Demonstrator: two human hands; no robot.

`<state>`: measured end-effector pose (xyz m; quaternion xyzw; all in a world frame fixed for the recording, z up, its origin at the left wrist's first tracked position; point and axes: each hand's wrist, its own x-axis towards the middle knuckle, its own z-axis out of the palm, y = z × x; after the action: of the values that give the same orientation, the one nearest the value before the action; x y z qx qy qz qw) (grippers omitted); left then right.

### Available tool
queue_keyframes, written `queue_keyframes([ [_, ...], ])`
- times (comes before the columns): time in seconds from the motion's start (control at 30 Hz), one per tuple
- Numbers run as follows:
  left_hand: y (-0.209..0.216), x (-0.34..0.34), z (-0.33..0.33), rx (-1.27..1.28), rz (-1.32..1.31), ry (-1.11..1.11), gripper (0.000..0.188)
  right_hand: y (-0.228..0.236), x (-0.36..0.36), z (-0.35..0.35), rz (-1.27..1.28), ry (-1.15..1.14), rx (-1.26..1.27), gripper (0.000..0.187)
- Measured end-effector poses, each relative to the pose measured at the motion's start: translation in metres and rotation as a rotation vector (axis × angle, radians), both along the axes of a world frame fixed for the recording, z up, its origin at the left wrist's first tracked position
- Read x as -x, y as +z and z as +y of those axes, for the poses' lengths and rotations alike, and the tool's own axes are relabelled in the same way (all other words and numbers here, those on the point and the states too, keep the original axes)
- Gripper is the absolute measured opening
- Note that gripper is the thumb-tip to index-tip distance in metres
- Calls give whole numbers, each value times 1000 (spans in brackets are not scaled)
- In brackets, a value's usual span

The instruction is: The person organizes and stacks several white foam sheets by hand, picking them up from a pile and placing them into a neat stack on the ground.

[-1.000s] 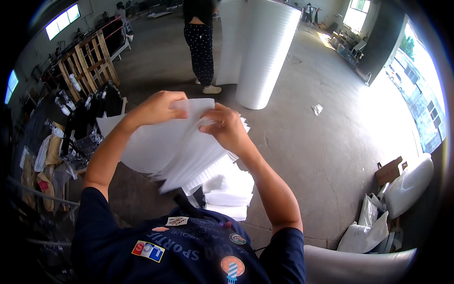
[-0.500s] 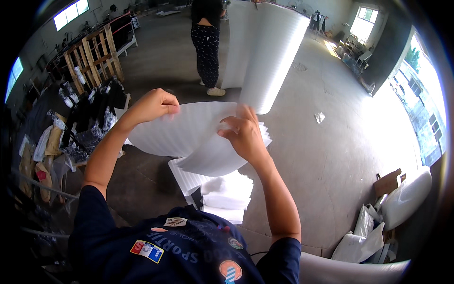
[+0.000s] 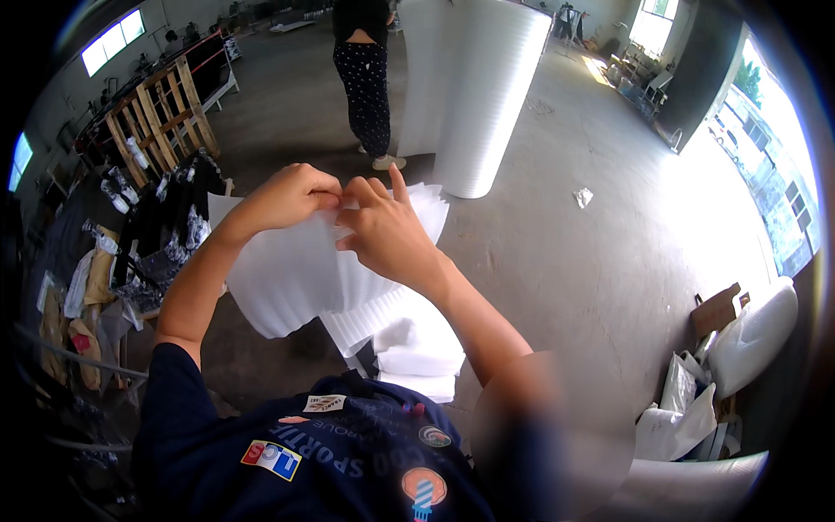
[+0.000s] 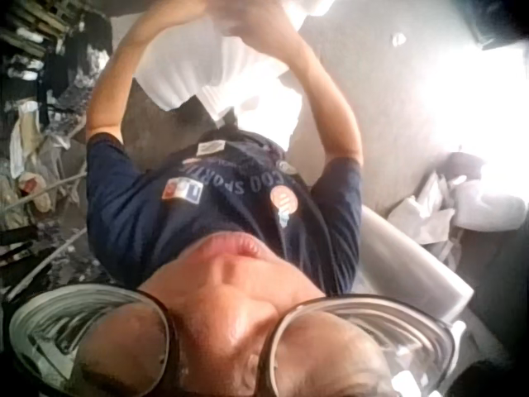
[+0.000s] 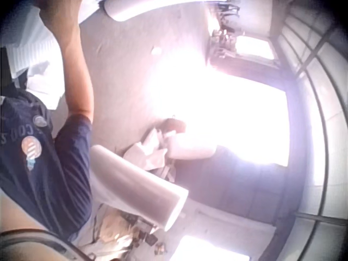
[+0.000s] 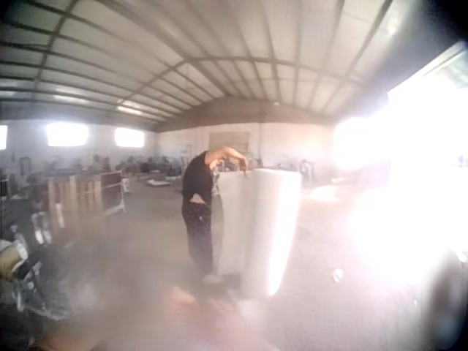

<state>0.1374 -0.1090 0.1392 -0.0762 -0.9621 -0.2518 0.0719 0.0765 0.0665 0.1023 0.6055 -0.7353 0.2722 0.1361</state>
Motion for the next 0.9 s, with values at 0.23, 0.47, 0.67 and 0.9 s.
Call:
queue_keyframes([
  [0.23, -2, -4, -3, -120, -17, -39, 11, 0, 7, -2, -25, 80, 116, 20],
  [0.47, 5, -3, -8, -117, 39, -82, 14, 12, 8, 0, -64, 89, 206, 19],
  [0.67, 8, -3, -2, -2, 122, -29, 13, 7, 12, -7, -1, 41, 227, 12],
  [0.9, 2, 0, 9, -103, 280, 53, 13, 2, 10, -14, 115, -26, 454, 16],
])
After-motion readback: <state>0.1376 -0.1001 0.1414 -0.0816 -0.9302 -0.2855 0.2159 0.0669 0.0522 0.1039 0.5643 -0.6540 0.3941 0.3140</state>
